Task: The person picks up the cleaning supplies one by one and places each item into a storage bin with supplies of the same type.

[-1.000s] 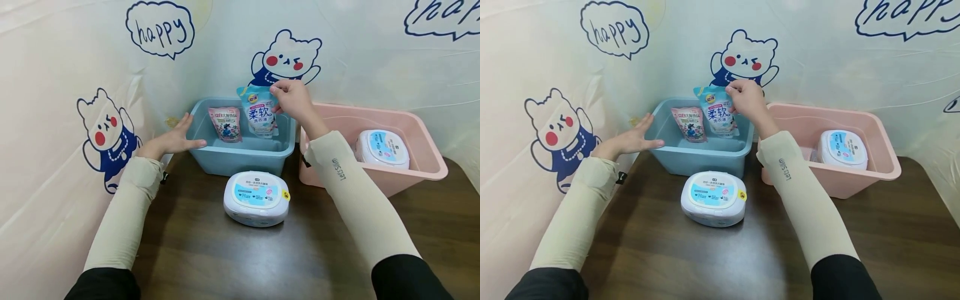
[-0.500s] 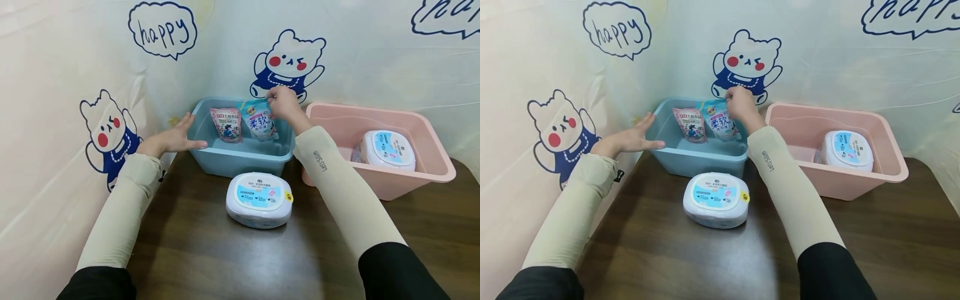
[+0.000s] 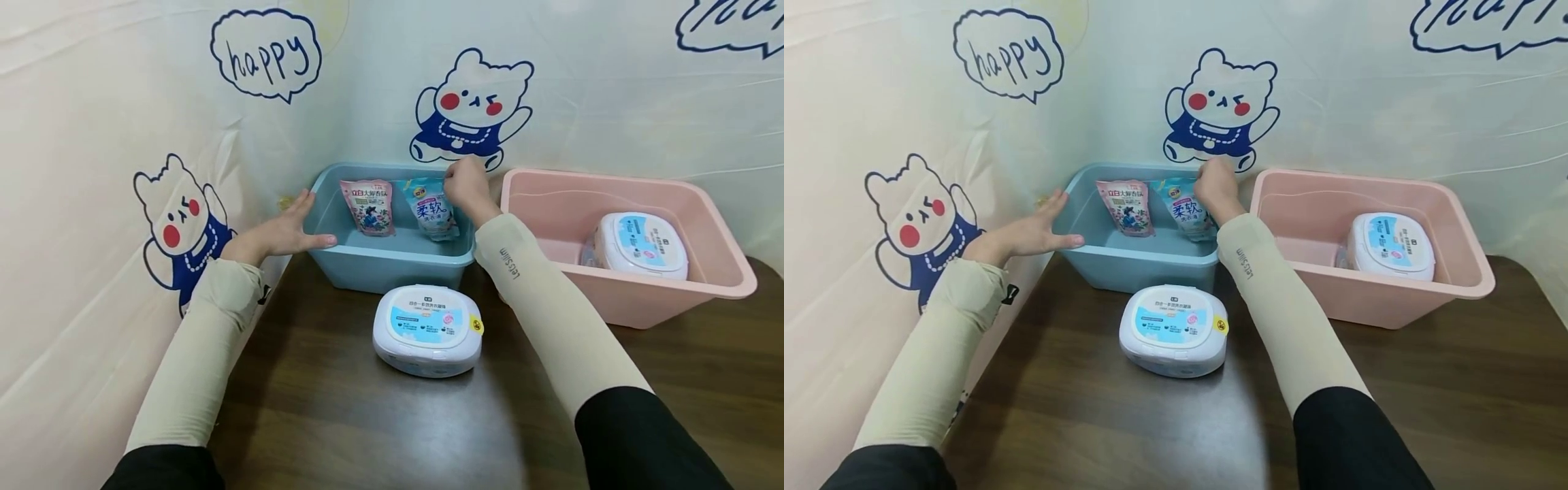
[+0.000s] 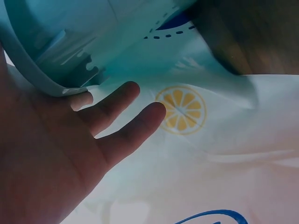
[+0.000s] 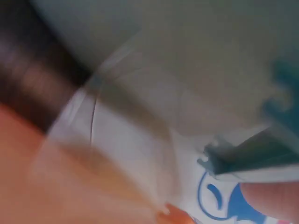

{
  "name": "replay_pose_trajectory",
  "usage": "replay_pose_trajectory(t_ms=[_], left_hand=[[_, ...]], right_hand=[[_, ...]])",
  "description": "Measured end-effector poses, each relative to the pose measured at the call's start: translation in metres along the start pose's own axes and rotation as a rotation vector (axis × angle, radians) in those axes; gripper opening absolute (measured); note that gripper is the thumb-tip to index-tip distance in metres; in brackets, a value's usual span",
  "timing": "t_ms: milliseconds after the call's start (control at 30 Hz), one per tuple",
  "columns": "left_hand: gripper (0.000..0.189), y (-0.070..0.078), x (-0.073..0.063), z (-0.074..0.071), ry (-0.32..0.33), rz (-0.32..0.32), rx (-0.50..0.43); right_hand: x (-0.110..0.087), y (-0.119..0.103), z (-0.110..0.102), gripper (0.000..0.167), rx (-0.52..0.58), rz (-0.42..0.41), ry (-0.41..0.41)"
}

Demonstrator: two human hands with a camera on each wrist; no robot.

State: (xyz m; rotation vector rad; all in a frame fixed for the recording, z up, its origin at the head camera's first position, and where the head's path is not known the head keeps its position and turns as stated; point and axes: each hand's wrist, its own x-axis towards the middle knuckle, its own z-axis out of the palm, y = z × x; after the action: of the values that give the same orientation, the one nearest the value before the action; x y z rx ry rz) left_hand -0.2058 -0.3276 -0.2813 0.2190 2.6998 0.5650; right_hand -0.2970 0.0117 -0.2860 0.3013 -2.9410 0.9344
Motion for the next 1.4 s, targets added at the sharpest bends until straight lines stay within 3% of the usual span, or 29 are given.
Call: replay_pose_trajectory(t_ms=[133,233,500,733,833,1400], left_hand=[[0.119,0.001,-0.001,0.000,0.011,-0.005,-0.002],[0.120,0.001,-0.002,0.000,0.013,-0.011,-0.002],[0.120,0.001,-0.001,0.001,0.013,-0.013,-0.009],[0.117,0.001,-0.001,0.001,0.016,-0.024,-0.007],[0.118,0.001,-0.002,0.001,0.018,-0.023,-0.007],[0.119,-0.003,0.000,0.005,0.016,-0.032,-0.016]], right_hand=[[0.001,-0.003,0.002,0.024,-0.139,-0.005,-0.124],[-0.001,-0.004,0.002,0.020,-0.171,-0.011,-0.168],[-0.002,-0.001,-0.003,0.038,-0.128,-0.041,-0.153],[-0.001,-0.001,-0.001,0.024,-0.242,-0.074,-0.232],[0.000,-0.001,0.001,0.028,-0.266,-0.089,-0.251],[0.000,0.004,0.010,0.036,-0.269,-0.115,-0.197]])
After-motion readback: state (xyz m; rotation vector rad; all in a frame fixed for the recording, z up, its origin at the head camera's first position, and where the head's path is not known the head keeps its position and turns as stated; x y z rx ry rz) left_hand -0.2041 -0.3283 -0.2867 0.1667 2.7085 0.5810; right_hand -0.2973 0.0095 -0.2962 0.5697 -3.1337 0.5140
